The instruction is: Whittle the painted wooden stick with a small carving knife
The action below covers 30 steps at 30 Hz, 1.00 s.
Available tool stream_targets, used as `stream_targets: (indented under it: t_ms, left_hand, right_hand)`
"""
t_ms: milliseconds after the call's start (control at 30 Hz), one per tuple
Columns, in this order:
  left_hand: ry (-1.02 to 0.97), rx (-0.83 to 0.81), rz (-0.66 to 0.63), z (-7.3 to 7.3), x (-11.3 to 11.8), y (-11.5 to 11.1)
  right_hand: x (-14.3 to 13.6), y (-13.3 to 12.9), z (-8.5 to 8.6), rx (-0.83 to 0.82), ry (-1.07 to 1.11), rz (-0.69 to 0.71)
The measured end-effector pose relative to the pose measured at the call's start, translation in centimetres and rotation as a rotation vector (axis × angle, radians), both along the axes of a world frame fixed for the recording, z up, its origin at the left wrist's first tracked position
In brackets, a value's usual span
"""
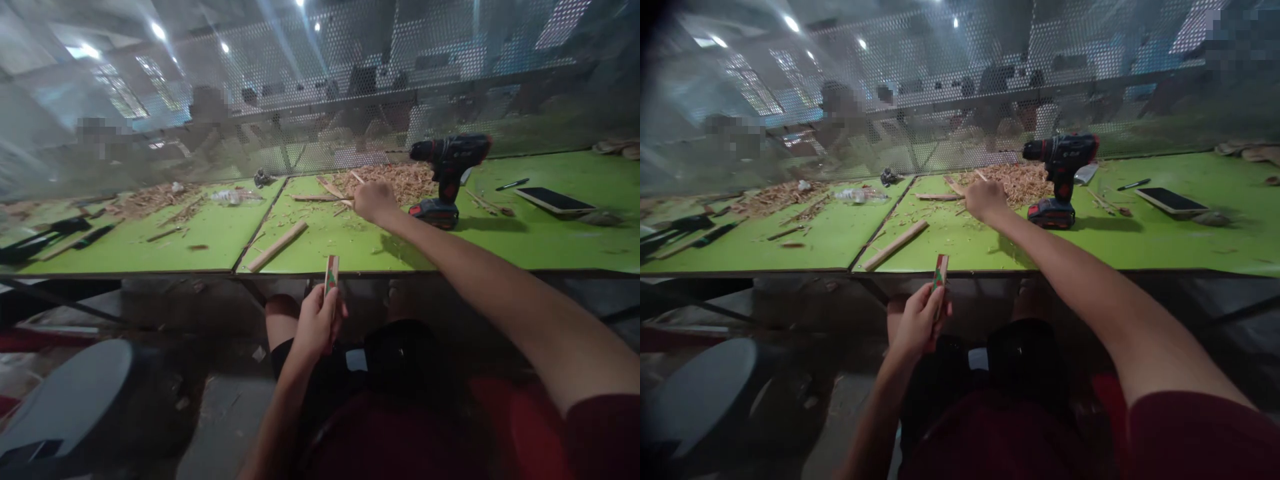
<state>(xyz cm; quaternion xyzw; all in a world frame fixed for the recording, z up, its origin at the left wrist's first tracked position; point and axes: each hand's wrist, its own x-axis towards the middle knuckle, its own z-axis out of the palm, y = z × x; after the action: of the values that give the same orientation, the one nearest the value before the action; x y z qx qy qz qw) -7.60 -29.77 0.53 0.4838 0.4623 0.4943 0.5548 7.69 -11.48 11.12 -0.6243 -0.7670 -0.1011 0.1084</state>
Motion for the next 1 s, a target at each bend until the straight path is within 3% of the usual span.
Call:
stream_targets:
  t_ms: [100, 233, 367, 533, 700, 833, 1000]
  left_hand:
    - [-0.037, 0.037, 0.023, 0.1, 0.2, 1.1]
    - [-0.050, 0.039, -0.007, 0.1, 0.9, 2.2]
    - [0.000, 0.049, -0.008, -0.5, 2.0, 2.0]
    - [0.086, 0.090, 0.076, -0.8, 2.7, 2.0]
    - [0.059, 0.088, 0.067, -0.8, 3.0, 1.8]
    - [0.078, 0.074, 0.074, -1.4, 3.3, 1.7]
    - [0.188, 0.097, 0.100, -1.8, 3.2, 2.0]
  right_hand:
    - [0.2, -2.6, -1.2, 0.020, -0.023, 0.069]
    - [0.0, -7.2, -4.2, -0.080, -0.098, 0.084]
    - [-0.4, -9.5, -6.1, -0.107, -0.138, 0.133]
    - [-0.7, -9.8, -6.4, -0.072, -0.105, 0.108]
    - [-0.5, -10.0, -7.1, -0.061, -0.069, 0.057]
    - [0.1, -9.2, -7.8, -0.049, -0.064, 0.006]
    - [0.7, -7.8, -7.5, -0.062, -0.065, 0.043]
